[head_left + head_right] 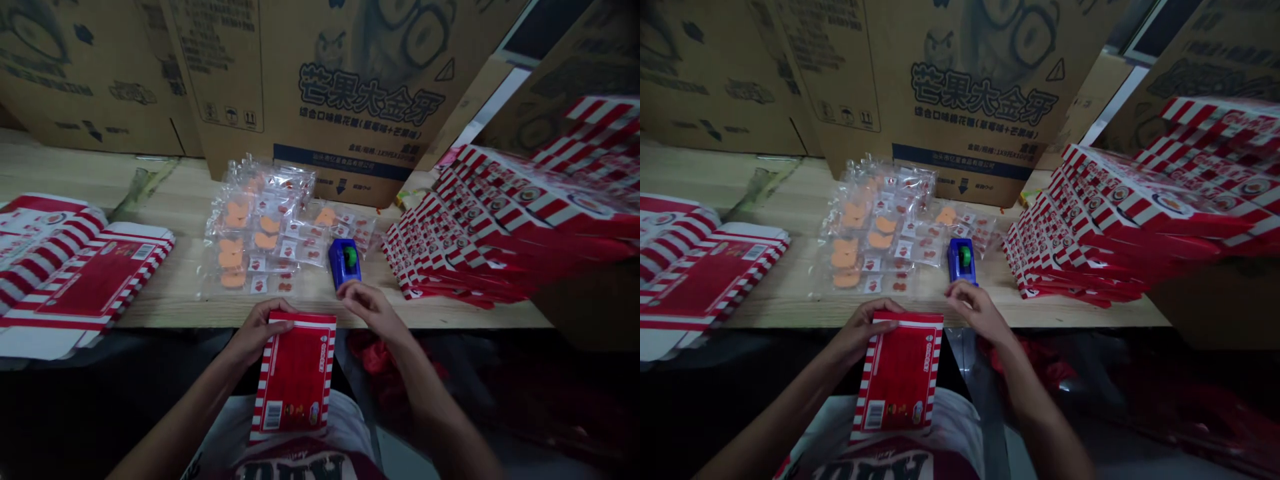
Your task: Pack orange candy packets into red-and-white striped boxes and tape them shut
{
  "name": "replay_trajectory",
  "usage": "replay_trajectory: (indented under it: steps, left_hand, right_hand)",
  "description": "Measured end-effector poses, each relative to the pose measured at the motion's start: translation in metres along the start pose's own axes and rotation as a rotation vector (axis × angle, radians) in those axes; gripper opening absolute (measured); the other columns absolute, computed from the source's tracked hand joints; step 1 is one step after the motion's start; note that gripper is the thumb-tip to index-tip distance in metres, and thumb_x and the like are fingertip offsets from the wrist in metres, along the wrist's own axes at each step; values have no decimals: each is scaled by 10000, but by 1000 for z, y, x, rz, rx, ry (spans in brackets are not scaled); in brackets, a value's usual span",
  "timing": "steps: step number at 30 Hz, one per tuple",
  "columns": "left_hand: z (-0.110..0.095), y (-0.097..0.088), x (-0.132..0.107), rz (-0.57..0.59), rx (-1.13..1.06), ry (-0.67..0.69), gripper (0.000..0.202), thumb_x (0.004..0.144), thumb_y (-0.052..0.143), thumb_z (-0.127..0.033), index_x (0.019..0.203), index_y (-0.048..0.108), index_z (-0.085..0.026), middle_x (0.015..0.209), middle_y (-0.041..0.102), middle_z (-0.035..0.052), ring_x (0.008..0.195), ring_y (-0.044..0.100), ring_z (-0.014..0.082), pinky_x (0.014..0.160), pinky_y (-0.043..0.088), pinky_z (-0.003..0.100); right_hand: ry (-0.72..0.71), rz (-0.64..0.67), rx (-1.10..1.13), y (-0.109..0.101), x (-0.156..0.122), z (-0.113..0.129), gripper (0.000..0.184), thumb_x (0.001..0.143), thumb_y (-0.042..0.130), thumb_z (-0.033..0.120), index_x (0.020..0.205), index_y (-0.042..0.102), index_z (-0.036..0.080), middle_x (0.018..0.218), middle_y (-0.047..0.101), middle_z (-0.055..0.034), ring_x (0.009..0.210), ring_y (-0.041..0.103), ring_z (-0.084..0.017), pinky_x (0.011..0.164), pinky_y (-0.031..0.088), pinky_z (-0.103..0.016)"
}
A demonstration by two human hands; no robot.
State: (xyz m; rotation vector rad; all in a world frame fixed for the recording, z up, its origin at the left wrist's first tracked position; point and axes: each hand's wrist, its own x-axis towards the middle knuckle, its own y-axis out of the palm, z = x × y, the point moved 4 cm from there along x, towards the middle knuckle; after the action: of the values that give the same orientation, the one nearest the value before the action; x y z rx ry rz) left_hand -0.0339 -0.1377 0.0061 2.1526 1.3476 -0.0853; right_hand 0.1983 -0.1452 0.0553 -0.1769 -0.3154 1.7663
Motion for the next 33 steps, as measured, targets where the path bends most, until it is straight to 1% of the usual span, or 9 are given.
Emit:
replay_trajectory:
  steps: [4,8,12,15,18,22,26,29,33]
  left_hand:
    - [2,9,5,83,15,24,221,648,805,-232,766,636,-155,753,665,-2,617,583,110,613,426,214]
    - [-1,14,4,107,28,52,207,634,800,-222,741,637,-151,787,665,6,667,588,125,651,426,225]
    - [-4,15,2,96,45,84,192,625,790,-201,737,642,-150,812,660,16,725,594,145,684,427,236]
    - [-5,15,-1,97,67,101,180,653,776,-208,769,650,-152,804,650,15,728,585,145,686,421,235]
    - [-9,17,-6,94,110,113,175,681,767,-231,796,659,-157,792,633,10,721,572,144,689,420,236]
    - [-16,23,-18,133,168,161,193,716,752,-281,844,669,-163,882,639,34,799,578,174,723,434,254]
    - [-20,25,-30,165,213,152,239,756,727,-310,945,650,-187,956,626,40,854,571,185,730,442,249]
    - [-21,25,-36,120,162,115,388,730,757,-296,1067,573,-237,998,587,14,862,561,174,714,448,234]
    - [-17,36,-42,39,74,102,552,684,799,-309,1147,499,-285,963,550,-15,783,567,146,671,447,229]
  right_hand:
    - [-136,756,-229,23,48,46,230,881,582,330,735,538,158,808,538,-12,739,505,-134,715,399,-259]
    - [-175,1078,-534,54,71,53,182,840,625,250,707,553,149,750,531,6,694,486,-121,655,359,-232]
    - [-146,1017,-821,69,73,51,249,806,669,324,658,563,153,678,520,6,632,448,-122,594,302,-237]
    - [-91,858,-776,63,72,48,293,739,722,418,691,591,159,628,522,17,588,434,-119,556,276,-237]
    - [61,798,-452,55,70,34,362,666,764,470,762,603,161,622,553,35,570,461,-111,528,294,-217]
    - [377,951,113,61,51,4,421,592,784,501,645,544,159,556,497,79,499,406,-70,486,284,-194]
    - [596,848,505,69,34,-17,456,518,795,515,631,526,164,534,479,93,442,378,-55,466,285,-197]
    - [558,835,450,63,37,-8,420,564,766,522,640,569,159,534,497,81,447,385,-60,472,285,-203]
    - [187,1000,-46,55,46,46,331,671,734,476,724,671,155,568,552,60,517,438,-87,506,317,-211]
